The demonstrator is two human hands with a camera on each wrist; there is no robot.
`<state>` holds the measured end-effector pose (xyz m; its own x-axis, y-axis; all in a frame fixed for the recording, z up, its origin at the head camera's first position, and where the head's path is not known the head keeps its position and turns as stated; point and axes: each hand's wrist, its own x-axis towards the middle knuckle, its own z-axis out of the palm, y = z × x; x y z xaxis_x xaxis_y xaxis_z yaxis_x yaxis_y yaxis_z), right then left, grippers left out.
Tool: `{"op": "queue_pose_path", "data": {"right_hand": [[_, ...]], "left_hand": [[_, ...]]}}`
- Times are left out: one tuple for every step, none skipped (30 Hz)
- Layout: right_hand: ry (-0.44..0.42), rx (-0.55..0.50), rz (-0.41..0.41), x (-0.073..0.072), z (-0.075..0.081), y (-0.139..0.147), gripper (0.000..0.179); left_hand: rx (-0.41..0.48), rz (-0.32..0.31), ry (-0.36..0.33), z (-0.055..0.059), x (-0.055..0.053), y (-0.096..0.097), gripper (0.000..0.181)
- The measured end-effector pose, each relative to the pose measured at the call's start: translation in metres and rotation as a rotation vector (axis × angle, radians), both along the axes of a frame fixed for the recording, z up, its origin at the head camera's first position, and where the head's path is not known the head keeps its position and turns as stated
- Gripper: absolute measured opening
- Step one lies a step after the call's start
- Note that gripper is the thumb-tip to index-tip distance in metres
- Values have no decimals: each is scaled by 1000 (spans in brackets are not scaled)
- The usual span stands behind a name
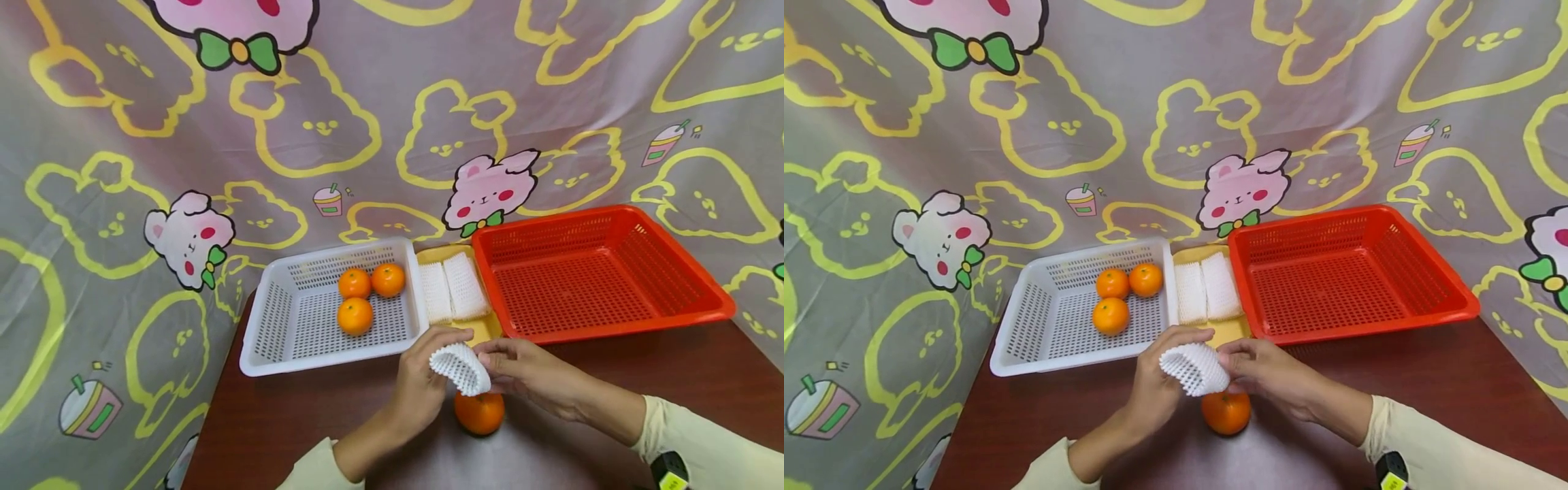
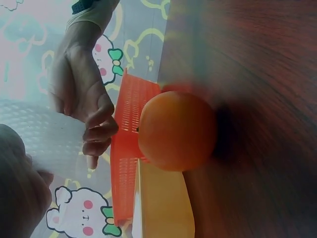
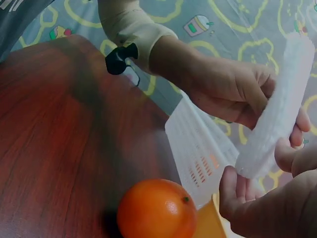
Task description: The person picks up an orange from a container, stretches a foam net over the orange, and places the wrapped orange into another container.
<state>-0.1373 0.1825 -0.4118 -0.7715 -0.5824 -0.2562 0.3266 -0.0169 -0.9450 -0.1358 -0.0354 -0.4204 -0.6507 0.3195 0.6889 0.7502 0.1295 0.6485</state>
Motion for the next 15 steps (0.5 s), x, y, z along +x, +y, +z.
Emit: {"op": "queue_pose_path", "data": {"right_hand": [[-19, -17, -7, 0, -1, 0, 61], [-29, -26, -14, 0, -3, 1, 58], [-30, -28, -19, 0, -4, 1, 56], [-32, -27, -27, 0, -5, 2, 53], [-37, -30, -32, 0, -6, 3, 50], [-48, -37, -34, -1, -7, 3, 48], [-61, -50, -31, -1, -8, 4, 46], [-79, -66, -26, -2, -9, 4, 46], [-96, -83, -17, -2, -9, 5, 46], [-117, -103, -7, -2, -9, 5, 47], [-135, -125, 6, -2, -9, 6, 48], [-150, -142, 18, -2, -9, 6, 49], [-161, -157, 28, -1, -9, 6, 50], [-170, -166, 34, -1, -8, 6, 51], [-171, -172, 40, -1, -8, 6, 51]], "left_hand": [[-7, 5, 4, 0, 0, 1, 45], [-15, 9, 8, -1, 0, 1, 42], [-23, 17, 14, -1, 0, 2, 39], [-28, 24, 16, -2, -1, 2, 36], [-34, 31, 18, -3, -1, 3, 34], [-38, 37, 19, -3, -1, 3, 32], [-41, 40, 19, -4, -1, 4, 31], [-37, 38, 15, -4, -1, 4, 32], [-34, 35, 14, -4, -1, 4, 33], [-31, 31, 15, -4, -1, 5, 33], [-25, 27, 17, -3, -1, 5, 35], [-20, 21, 17, -3, -1, 6, 35], [-13, 13, 13, -2, 0, 7, 35], [-5, 9, 4, -1, 1, 7, 36], [0, 9, -7, -1, 1, 8, 36]]}}
